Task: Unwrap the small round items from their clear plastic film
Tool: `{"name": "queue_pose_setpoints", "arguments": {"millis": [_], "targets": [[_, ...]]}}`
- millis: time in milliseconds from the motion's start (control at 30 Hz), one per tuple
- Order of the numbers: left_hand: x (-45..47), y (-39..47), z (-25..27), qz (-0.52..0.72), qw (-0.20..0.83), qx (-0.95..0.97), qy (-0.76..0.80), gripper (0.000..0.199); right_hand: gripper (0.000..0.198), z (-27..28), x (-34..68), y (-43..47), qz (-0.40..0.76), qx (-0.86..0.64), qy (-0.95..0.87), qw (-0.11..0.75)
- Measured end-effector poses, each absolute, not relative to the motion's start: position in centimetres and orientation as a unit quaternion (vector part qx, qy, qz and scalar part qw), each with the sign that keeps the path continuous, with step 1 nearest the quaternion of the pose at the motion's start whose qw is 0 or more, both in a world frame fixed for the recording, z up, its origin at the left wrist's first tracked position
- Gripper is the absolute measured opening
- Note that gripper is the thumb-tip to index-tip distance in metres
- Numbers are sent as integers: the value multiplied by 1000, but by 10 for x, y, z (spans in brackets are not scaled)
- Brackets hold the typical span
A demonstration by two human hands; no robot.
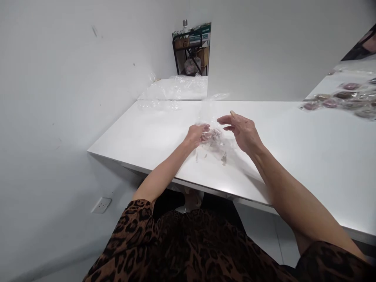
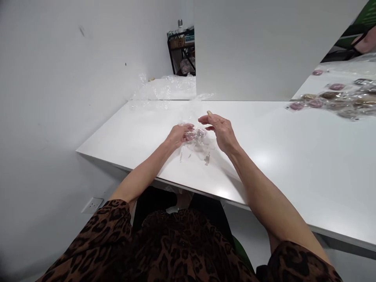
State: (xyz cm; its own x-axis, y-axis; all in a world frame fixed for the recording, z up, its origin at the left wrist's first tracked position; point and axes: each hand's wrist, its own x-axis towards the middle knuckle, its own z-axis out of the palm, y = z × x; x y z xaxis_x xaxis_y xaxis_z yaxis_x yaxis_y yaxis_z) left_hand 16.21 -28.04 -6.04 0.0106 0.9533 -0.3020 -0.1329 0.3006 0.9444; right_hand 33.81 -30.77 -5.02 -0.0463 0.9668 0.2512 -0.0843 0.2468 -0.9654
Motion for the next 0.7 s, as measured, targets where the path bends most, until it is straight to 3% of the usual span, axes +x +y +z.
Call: {"name": "queue_pose_setpoints", "arguments": {"millis": [233,500,700], "targets": [[145,-272,-19,481,672,293,480,27,22,-75,346,-282,538,-511,-398,539],[151,-272,37,475,645,392,451,7,25,-77,338,-285,581,-491,-386,522],[150,-270,75,505,620,428,420,15,24,-76,339,-283,568,-501,-391,523]]}}
